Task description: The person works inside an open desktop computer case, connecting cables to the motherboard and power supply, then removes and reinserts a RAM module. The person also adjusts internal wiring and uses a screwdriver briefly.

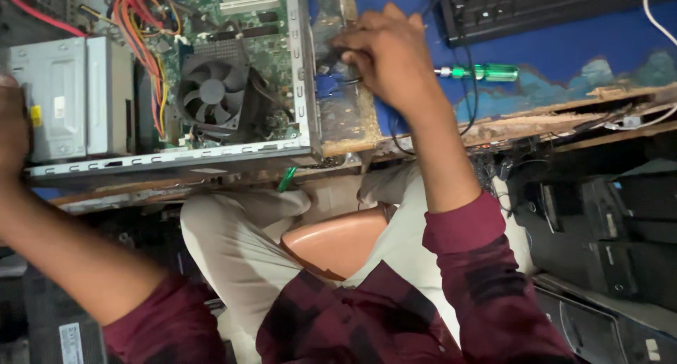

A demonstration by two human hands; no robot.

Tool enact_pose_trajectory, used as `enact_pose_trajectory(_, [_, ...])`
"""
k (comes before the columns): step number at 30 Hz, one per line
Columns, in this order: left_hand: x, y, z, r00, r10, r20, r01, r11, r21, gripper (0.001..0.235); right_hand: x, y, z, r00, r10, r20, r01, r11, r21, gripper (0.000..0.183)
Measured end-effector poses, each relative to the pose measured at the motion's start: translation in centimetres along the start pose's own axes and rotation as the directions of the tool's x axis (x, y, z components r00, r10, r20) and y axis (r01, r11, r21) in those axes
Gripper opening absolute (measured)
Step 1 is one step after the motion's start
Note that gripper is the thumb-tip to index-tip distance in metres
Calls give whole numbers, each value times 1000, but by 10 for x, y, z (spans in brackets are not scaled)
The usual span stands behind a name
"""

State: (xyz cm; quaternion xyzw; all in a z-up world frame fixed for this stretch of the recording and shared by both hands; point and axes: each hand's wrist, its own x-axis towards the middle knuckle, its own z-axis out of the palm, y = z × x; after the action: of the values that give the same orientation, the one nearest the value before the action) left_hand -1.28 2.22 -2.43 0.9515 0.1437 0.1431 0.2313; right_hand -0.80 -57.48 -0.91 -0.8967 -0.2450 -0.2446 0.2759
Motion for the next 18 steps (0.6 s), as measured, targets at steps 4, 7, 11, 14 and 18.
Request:
enact_pose_trajectory(4, [-2,0,-6,1000,0,-13,0,1000,5,70,2,-3,-1,998,20,-55,-20,1000,-3,18])
enact_pose_trajectory(7, [0,4,-4,1000,12,-9,-12,1000,8,69,2,-1,2,996,51,-68,-49,999,19,17])
enact_pose_trajectory(11, [7,13,4,999,40,12,-40,999,16,69,4,5,6,991,103,-80,-103,995,2,15])
enact_pose_trajectory(14, [8,16,7,998,52,20,-52,999,13,69,4,6,8,994,54,-100,-48,997,59,16])
enact_pose_trajectory(18, [11,17,6,998,58,20,-58,998,12,69,4,6,7,997,40,-65,-41,999,-4,10])
